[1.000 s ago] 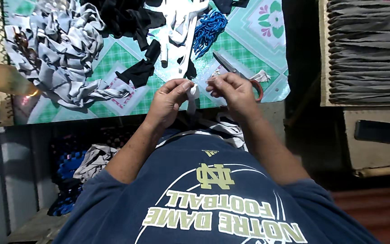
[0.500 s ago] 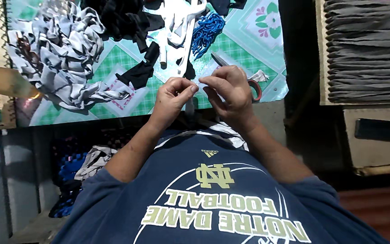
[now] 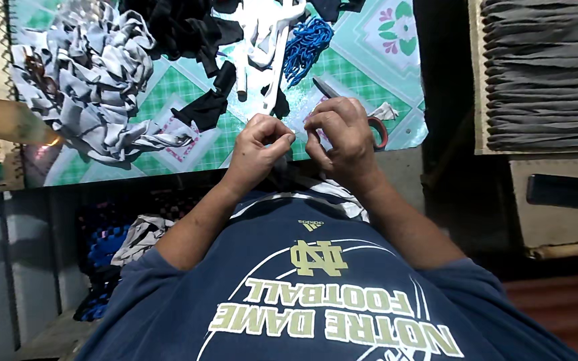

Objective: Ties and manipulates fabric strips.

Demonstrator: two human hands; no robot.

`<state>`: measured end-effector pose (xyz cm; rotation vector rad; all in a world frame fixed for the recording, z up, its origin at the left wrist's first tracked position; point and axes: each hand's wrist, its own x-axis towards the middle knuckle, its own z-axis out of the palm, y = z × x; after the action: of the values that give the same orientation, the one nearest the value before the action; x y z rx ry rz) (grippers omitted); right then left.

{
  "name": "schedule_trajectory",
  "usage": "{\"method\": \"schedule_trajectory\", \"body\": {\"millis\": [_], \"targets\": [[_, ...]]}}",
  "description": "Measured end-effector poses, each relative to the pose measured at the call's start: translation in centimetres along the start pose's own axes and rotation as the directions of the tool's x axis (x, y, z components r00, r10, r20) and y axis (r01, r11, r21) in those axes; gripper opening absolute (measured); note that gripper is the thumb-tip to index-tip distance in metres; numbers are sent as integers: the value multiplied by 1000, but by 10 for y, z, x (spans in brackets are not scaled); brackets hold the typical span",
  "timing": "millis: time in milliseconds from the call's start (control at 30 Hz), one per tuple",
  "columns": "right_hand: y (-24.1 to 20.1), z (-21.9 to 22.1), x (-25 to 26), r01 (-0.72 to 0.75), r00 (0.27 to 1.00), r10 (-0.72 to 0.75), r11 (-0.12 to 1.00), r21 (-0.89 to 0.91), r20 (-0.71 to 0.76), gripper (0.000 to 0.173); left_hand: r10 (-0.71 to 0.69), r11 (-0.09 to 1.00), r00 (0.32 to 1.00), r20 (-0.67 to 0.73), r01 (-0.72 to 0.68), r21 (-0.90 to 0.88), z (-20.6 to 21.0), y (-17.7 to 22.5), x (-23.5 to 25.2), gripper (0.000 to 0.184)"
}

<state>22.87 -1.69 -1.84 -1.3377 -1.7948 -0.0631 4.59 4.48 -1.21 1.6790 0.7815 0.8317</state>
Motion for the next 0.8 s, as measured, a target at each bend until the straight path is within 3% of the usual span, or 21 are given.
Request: {"method": "schedule_trajectory", "body": {"millis": [200,433,533,600,667,800], "targets": [[15,-11,1,-82,995,84,996,34,-61,15,-58,997,998,-19,57,-61,-7,-7,0,5],[33,-31,3,-215,971,221,974,67,-96,17,-167,933,986,-11,154,-325,-9,-7,1,10],[56,-52,2,-339,938,329,937,-86,-108,24,-217,905,976,-38,186,-382,-12,-7,0,13],[69,-66,-1,-446,892,449,853,-272,-54,32,-252,881,966,-62,203,-429,-14,-6,0,15],[73,-72,-4,-501,847,531,795,-343,-6,37,-271,856,960,-68,208,-474,-13,-6,0,16],[57,-56,-7,-378,924,382,920,-108,26,26,-245,855,969,-35,198,-480,-6,-6,1,15]]}}
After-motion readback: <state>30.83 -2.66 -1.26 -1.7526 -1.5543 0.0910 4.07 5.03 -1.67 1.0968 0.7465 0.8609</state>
